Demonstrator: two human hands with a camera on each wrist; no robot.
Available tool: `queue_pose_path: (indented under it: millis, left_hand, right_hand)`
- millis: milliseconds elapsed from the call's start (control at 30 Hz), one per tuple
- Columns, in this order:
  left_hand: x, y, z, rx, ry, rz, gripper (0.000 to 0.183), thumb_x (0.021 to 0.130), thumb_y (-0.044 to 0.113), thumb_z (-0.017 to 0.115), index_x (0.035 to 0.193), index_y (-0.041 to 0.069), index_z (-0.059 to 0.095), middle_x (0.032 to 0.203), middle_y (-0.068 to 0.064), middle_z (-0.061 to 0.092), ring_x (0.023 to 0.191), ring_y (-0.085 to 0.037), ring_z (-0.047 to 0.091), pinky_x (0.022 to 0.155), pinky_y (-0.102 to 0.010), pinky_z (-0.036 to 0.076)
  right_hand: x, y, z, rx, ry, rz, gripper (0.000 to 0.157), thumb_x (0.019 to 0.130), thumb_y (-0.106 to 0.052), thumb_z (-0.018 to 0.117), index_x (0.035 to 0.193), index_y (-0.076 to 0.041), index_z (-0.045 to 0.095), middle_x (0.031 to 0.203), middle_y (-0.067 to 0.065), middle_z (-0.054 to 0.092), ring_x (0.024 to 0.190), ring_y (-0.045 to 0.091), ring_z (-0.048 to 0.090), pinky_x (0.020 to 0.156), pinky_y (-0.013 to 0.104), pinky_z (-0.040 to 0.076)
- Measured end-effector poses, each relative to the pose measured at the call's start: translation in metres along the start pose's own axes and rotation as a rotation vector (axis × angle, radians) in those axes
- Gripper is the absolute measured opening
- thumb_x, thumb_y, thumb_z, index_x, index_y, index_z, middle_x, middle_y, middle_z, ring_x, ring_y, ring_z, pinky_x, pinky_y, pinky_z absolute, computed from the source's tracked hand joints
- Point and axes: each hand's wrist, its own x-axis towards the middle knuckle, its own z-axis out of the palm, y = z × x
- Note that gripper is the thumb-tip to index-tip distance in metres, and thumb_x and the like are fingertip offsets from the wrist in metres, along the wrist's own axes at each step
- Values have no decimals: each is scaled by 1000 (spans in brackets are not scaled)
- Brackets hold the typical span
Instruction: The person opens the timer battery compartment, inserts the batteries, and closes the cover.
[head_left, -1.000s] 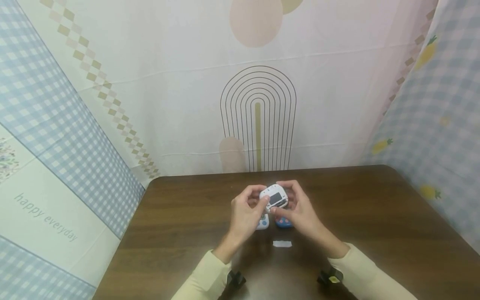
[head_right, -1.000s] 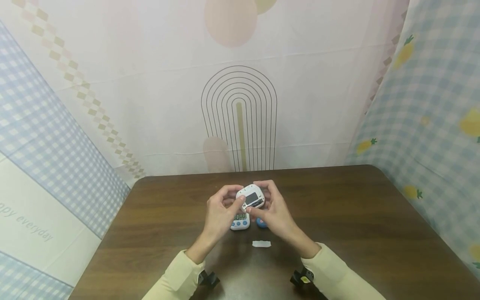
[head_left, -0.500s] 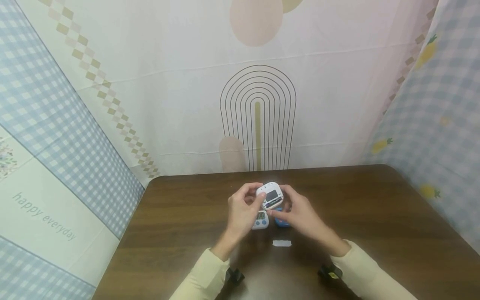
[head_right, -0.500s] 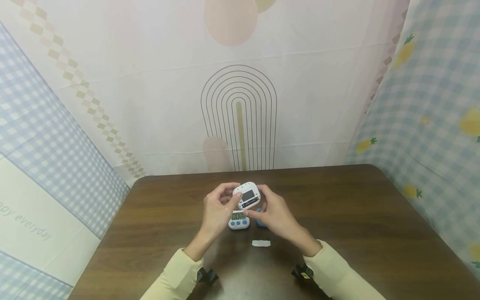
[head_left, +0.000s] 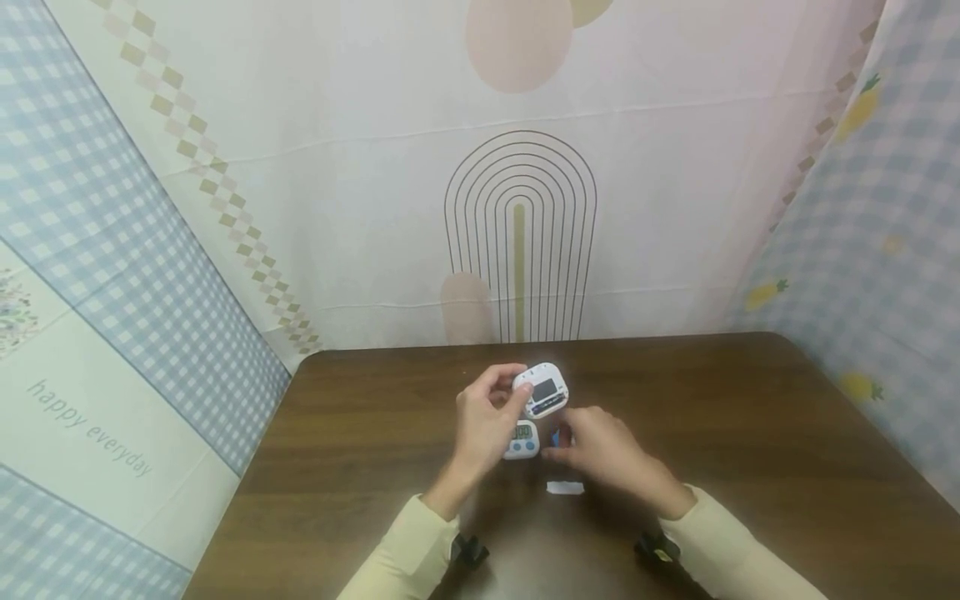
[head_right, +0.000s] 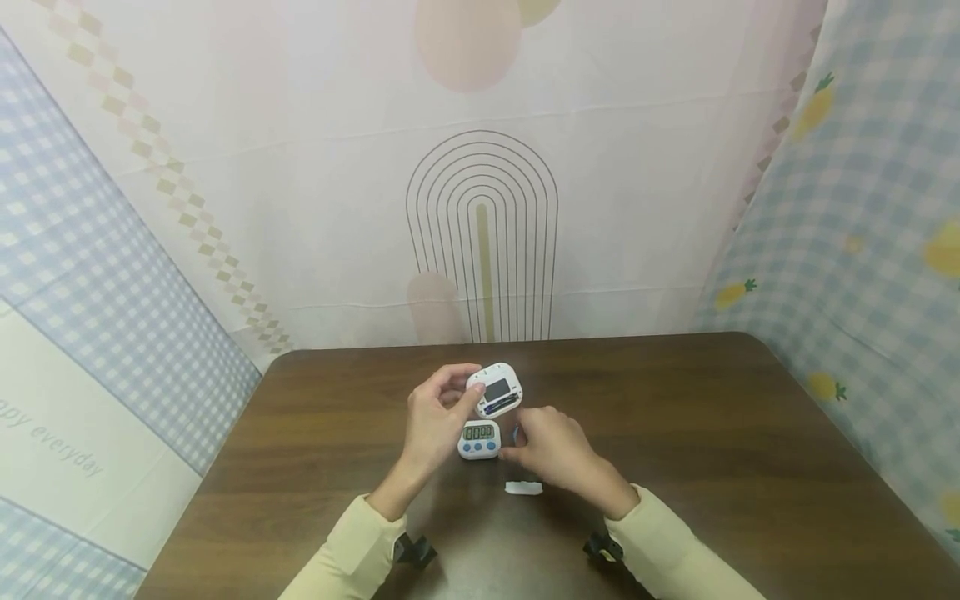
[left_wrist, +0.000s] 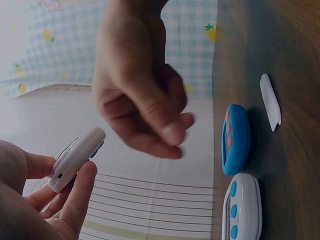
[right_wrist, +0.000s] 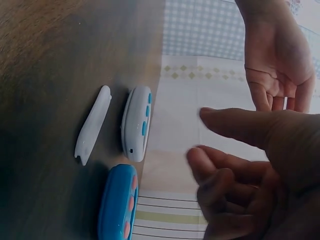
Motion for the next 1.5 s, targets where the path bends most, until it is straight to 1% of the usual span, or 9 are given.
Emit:
queue_pose_path:
  millis: [100,200,300,433,533,667,933,1200,1500]
  left_hand:
    - [0,0,0,-3,2,-2,21,93,7,79,114,11,78,96,-9,79,79,-20,74,69,-24,60]
    - [-1,0,0,-4,4,-2,21,93,6,79,114,11,78,96,-9,79,79,-19,74,68,-24,60]
    - [-1,0,0,-3,0,-3,21,93,6,78,114,10,78,97,-9,79,79,-18,74,68,-24,61]
    - [0,-1,0,7,-4,-2,21,94,7,78,114,10,77,98,-8,79,79,-16,74,69,-25,62]
    - [1,0,0,17,-6,2,21,94,7,78,115,10,77,98,-8,79,79,-16,74,69,-26,62]
    - [1,-1,0,16,-9,1,21,94,7,78,114,10,77,98,-8,79,79,-16,74,69,-26,63]
    - [0,-2,2,14,-14,-5,21,94,7,78,114,11,77,98,-8,79,80,-16,74,70,-26,63]
    - [1,-2,2,13,-12,25,20,94,7,78,114,9,77,98,-10,79,79,-19,75,70,-25,62]
    - [0,-2,2,10,-10,14,19,94,7,78,113,10,78,98,-10,79,81,-21,75,70,-24,62]
  right_hand:
    - [-1,0,2,-64,-56,-31,18,79,-21,91,86,-19,75,67,-14,58,60,7,53,53,27,44]
    - [-4,0,3,-112,-94,-57,19,78,-20,92,77,-23,73,70,-15,59,62,7,53,53,27,45]
    - [-7,-1,5,-145,-147,-45,21,77,-20,93,74,-23,72,72,-14,61,64,8,54,54,29,47]
    - [-9,-2,9,-195,-207,-31,23,75,-22,93,72,-22,71,69,-12,61,64,11,55,57,34,49]
    - [-10,-3,10,-233,-209,-36,25,73,-22,94,70,-22,69,67,-12,61,64,11,55,57,36,50]
    - [-10,-2,12,-261,-198,-47,26,72,-19,94,70,-21,68,67,-11,60,64,12,54,57,37,51]
    - [-12,0,13,-268,-202,-37,28,72,-18,94,68,-21,67,65,-10,58,62,12,52,56,37,49]
    - [-13,0,14,-291,-191,-35,32,72,-12,92,66,-21,62,62,-9,55,60,13,50,54,35,46]
    - [-14,-1,15,-302,-207,-35,32,71,-11,92,67,-20,61,62,-9,54,59,12,50,54,34,46]
